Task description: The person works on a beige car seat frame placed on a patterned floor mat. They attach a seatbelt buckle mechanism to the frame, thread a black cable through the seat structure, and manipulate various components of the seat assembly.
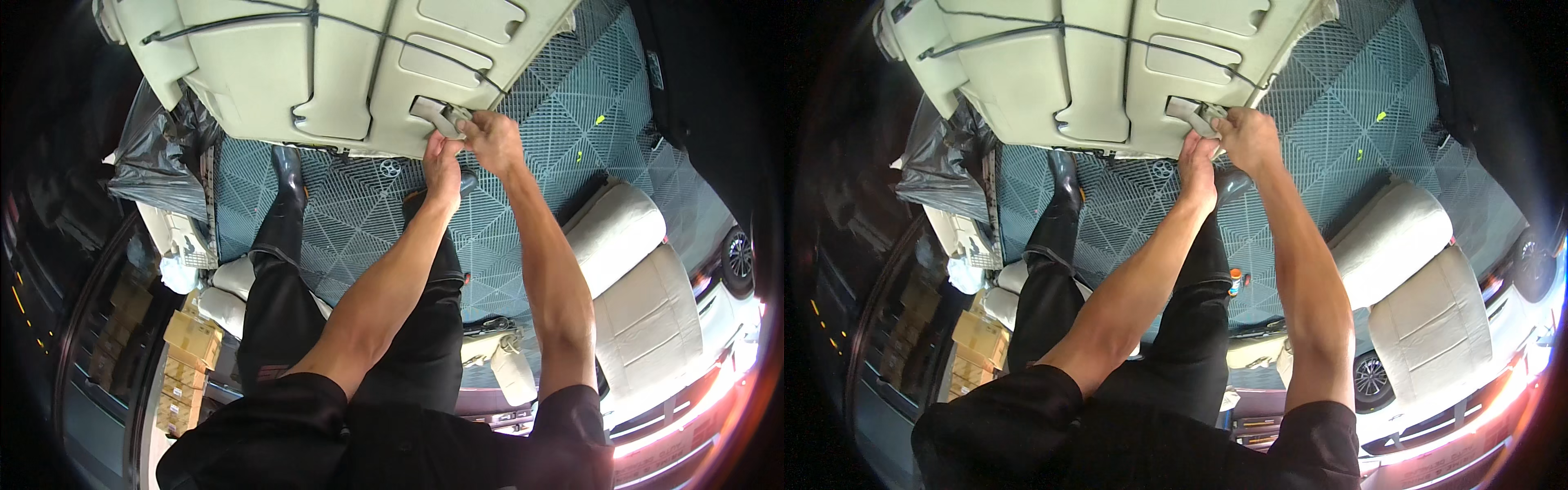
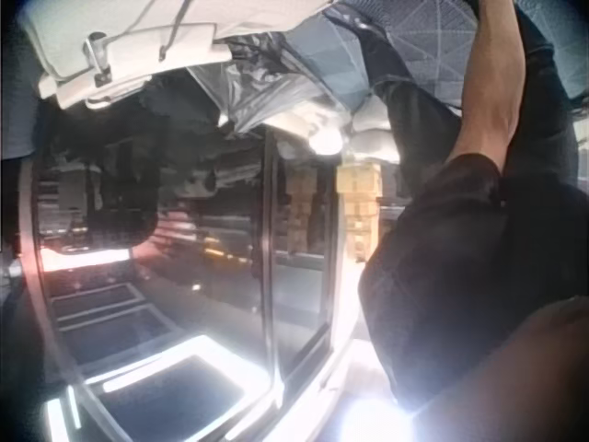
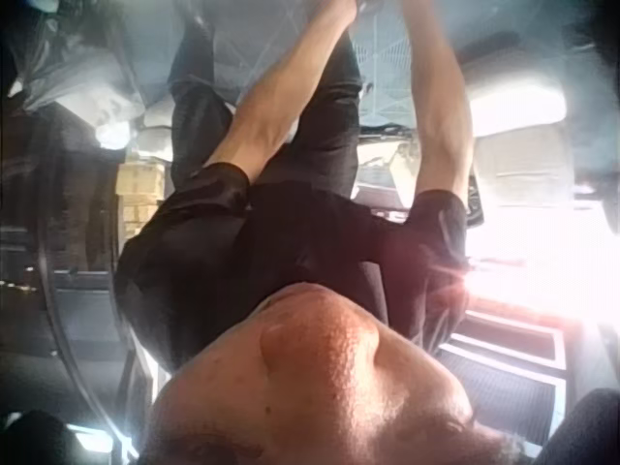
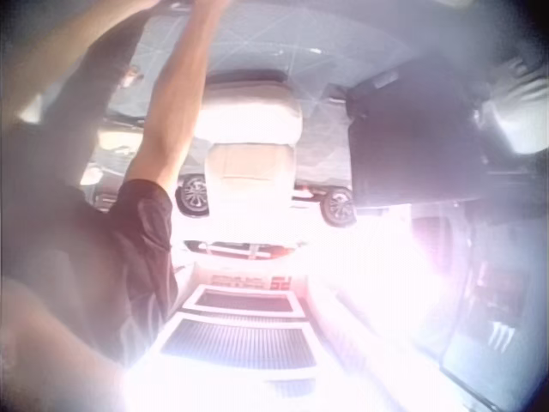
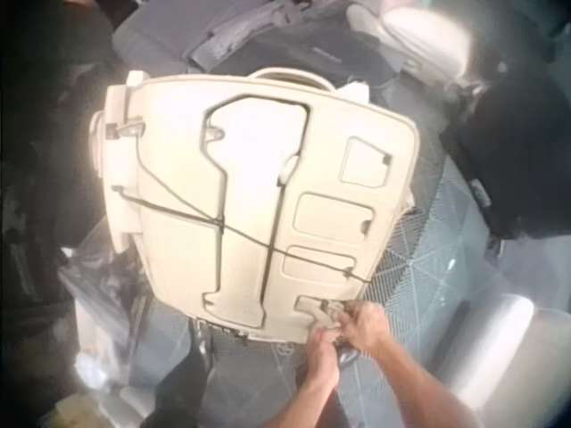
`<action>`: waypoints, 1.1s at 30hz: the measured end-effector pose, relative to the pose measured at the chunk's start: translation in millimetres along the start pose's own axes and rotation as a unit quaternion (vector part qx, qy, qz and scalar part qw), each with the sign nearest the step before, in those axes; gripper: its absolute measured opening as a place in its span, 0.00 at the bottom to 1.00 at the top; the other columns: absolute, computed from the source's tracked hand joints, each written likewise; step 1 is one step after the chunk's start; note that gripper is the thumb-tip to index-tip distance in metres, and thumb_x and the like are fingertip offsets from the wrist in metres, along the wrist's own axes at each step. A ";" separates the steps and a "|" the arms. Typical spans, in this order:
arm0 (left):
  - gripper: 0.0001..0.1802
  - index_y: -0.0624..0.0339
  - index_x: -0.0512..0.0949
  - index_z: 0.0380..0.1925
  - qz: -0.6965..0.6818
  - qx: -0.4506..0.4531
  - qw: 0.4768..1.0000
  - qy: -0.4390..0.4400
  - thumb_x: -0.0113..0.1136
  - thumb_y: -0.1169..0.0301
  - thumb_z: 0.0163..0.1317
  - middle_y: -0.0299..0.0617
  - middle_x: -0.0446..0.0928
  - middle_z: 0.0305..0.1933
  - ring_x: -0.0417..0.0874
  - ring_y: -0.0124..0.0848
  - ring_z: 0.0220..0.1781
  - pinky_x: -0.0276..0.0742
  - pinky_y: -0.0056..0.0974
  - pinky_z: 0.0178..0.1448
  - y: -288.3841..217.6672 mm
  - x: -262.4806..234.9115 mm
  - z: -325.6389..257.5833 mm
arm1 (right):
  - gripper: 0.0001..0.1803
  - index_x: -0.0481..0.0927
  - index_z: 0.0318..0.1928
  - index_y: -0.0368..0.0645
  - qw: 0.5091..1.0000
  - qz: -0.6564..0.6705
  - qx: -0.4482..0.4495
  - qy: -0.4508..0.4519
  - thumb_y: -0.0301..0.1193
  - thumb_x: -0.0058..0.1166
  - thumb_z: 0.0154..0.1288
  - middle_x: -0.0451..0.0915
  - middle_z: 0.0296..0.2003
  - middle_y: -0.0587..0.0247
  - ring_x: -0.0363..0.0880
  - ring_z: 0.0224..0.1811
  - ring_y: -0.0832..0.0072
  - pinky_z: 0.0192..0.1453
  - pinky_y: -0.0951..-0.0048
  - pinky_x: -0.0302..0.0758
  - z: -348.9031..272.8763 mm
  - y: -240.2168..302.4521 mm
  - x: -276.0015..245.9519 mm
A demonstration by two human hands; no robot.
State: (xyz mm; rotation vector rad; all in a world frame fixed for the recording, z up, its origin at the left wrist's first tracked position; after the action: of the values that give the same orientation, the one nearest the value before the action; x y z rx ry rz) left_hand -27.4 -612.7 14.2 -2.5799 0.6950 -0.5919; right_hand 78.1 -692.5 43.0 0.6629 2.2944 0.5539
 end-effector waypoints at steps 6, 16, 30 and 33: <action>0.23 0.48 0.70 0.59 0.012 -0.143 0.982 -0.121 0.58 0.67 0.63 0.35 0.72 0.55 0.71 0.31 0.52 0.66 0.44 0.63 27.8 -16.6 -14.5 | 0.21 0.84 0.34 0.37 0.979 -0.194 -0.023 0.057 0.45 0.57 0.65 0.84 0.31 0.45 0.83 0.36 0.49 0.43 0.54 0.78 6.9 21.7 1.1; 0.19 0.46 0.68 0.58 -0.136 -0.133 0.969 -0.160 0.58 0.60 0.70 0.31 0.71 0.42 0.72 0.29 0.40 0.75 0.38 0.46 43.9 -14.1 -6.9 | 0.16 0.86 0.36 0.38 1.000 -0.017 -0.008 0.011 0.41 0.58 0.65 0.84 0.28 0.48 0.84 0.33 0.52 0.41 0.55 0.78 1.6 -8.1 -14.5; 0.11 0.51 0.77 0.43 0.026 -0.121 0.991 0.052 0.57 0.73 0.59 0.28 0.64 0.19 0.70 0.24 0.21 0.78 0.44 0.42 23.2 -16.1 6.1 | 0.25 0.82 0.31 0.34 0.995 -0.077 0.049 -0.028 0.47 0.53 0.69 0.83 0.28 0.43 0.82 0.35 0.48 0.42 0.53 0.77 6.1 -19.0 -8.3; 0.09 0.48 0.76 0.40 -0.011 -0.091 0.995 -0.032 0.59 0.71 0.59 0.30 0.69 0.31 0.71 0.26 0.31 0.75 0.41 0.47 15.1 -15.0 -2.9 | 0.22 0.83 0.33 0.34 0.997 0.051 0.049 -0.038 0.43 0.54 0.70 0.83 0.27 0.48 0.82 0.31 0.59 0.38 0.60 0.76 0.8 -28.2 1.3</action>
State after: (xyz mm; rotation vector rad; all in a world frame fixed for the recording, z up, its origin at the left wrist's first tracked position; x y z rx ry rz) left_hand -46.3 -617.3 5.0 -2.7638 0.7292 -0.4712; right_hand 69.2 -713.6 26.4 0.8376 2.2368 0.4569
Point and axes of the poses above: each hand's wrist, its own z-axis towards the middle knuckle, its own x-axis out of the palm, y = z × x, the point moved 9 cm from there along z, towards the middle knuckle
